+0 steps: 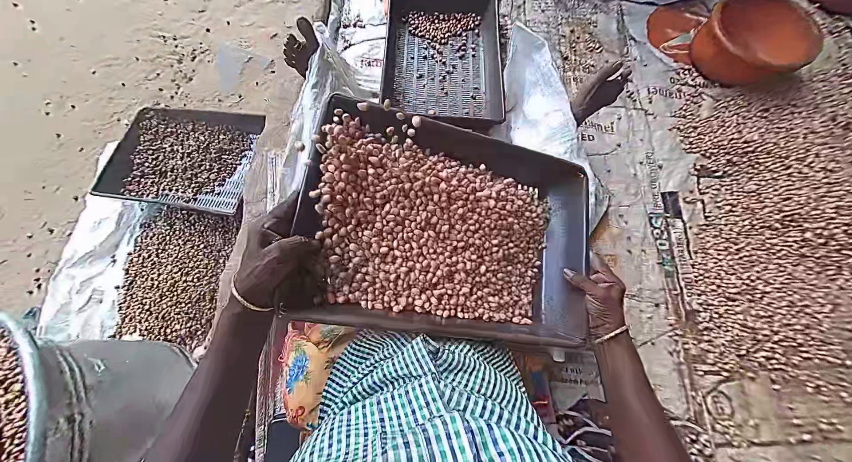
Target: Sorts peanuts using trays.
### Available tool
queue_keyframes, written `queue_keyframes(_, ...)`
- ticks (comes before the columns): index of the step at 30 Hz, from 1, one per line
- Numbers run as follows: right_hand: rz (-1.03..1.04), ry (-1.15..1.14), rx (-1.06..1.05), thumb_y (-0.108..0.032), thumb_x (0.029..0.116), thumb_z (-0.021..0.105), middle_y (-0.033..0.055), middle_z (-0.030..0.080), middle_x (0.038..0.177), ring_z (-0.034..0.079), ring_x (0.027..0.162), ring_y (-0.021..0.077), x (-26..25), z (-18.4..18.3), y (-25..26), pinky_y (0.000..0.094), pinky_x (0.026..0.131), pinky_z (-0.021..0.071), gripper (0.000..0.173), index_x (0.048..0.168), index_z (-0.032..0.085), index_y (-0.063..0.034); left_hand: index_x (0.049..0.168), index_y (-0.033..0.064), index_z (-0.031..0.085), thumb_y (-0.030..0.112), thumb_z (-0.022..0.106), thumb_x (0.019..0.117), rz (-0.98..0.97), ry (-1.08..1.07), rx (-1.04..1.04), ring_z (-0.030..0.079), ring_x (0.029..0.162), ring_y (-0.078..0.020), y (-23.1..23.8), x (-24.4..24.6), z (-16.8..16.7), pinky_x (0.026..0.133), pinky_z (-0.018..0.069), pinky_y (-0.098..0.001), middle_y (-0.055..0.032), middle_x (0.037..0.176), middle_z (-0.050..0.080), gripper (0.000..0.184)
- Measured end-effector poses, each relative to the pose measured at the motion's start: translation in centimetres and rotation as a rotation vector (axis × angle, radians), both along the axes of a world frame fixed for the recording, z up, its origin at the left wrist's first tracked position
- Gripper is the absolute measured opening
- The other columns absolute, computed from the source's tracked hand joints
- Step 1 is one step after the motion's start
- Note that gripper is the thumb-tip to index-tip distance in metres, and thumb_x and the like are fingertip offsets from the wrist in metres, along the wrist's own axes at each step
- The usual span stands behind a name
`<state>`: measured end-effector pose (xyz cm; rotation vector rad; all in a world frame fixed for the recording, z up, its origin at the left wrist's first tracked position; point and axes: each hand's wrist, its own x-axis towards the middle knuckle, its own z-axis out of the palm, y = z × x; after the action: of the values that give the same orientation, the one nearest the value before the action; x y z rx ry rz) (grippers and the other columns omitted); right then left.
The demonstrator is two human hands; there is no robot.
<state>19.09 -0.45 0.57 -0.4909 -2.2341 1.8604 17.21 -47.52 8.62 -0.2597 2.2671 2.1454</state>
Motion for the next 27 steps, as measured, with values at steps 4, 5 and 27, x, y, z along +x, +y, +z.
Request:
queue_keyframes(4,0.156,-0.1,0.163,0.009,0.0904,0.059,0.0033,0.063,0.106,0.058,0.082,-0.0061,-9.1,2.9,0.8,0.0129,0.075,0.0493,0.044,0.134,0.054,0.0052,0.134,0.0037,0.054,-0.019,0.049,0.0808,0.038,-0.135,-0.042,0.064,0.078,0.0016,-0.4,-6.5,-0.5,0.067,0.0552,-0.0172,0.0016,0.103,0.067,0.058)
queue_keyframes(5,0.163,-0.068,0.227,0.007,0.0912,0.06,0.0026,0.063,0.105,0.056,0.081,-0.0091,-9.4,4.2,-0.5,0.0103,0.074,0.0479,0.042,0.133,0.056,0.0047,0.138,0.004,0.051,-0.017,0.048,0.0826,0.013,-0.121,-0.047,0.065,0.083,0.0008,-2.1,-6.5,-2.5,0.072,0.0562,-0.0183,0.0009,0.109,0.066,0.059)
queue_keyframes(27,-0.065,0.002,-0.004,0.014,0.0775,0.057,0.0065,0.064,0.111,0.063,0.089,-0.0064,-1.5,0.5,1.0,0.011,0.078,0.0525,0.057,0.134,0.049,0.0151,0.141,0.0016,0.051,-0.018,0.051,0.0712,0.003,-0.024,0.062,0.07,0.08,-0.0017,1.7,-2.3,-0.7,0.07,0.0593,-0.0202,0.0017,0.105,0.073,0.072)
